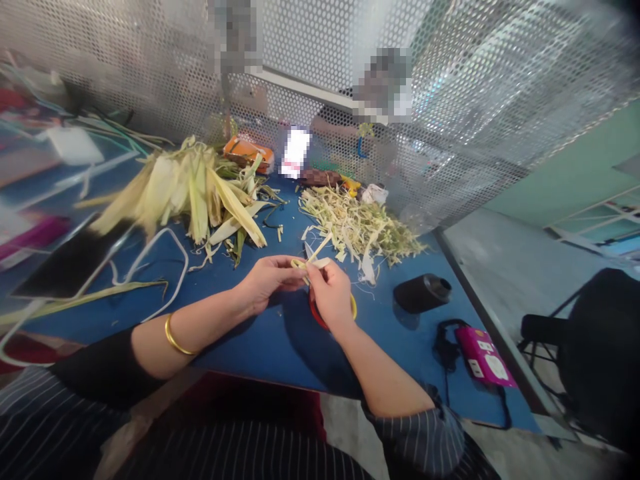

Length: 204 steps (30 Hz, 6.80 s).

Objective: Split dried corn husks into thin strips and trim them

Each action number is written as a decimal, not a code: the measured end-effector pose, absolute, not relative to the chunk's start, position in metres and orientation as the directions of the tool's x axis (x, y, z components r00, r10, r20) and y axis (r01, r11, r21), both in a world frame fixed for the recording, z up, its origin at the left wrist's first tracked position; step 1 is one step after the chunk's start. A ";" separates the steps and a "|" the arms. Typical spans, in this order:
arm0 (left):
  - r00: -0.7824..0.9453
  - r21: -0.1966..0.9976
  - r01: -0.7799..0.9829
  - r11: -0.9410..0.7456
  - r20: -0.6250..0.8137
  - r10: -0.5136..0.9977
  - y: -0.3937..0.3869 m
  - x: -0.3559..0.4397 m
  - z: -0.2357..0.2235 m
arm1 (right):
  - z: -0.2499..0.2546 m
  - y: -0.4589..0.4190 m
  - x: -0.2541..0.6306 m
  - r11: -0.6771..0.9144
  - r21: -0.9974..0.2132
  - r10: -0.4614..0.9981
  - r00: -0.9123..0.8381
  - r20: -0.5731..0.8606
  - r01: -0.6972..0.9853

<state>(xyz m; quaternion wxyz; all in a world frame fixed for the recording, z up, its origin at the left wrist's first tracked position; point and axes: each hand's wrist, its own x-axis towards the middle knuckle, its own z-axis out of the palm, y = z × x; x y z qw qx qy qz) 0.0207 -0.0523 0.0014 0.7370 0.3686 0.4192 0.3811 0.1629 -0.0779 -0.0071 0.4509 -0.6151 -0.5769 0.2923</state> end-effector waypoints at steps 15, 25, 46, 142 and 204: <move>0.095 0.919 -0.317 0.236 -0.217 0.972 -0.046 0.015 0.007 | 0.008 -0.090 0.168 0.498 -0.565 0.845 -0.222 0.486 0.657; 0.406 0.972 -0.159 0.171 -0.094 0.909 -0.054 0.018 0.009 | 0.011 -0.079 0.183 0.549 -0.169 0.653 -0.294 0.698 0.818; 0.356 0.884 -0.225 0.411 -0.318 0.879 -0.052 0.018 0.006 | 0.010 -0.074 0.188 0.368 -0.301 0.745 -0.085 0.661 0.879; 0.646 0.945 0.166 0.282 -0.320 0.692 -0.065 0.024 0.006 | 0.007 -0.072 0.170 0.207 -0.898 0.969 0.046 0.243 0.387; 0.304 0.910 -0.260 0.322 -0.240 0.922 -0.048 0.017 0.000 | -0.003 -0.086 0.153 0.507 0.475 0.433 -0.689 0.581 0.720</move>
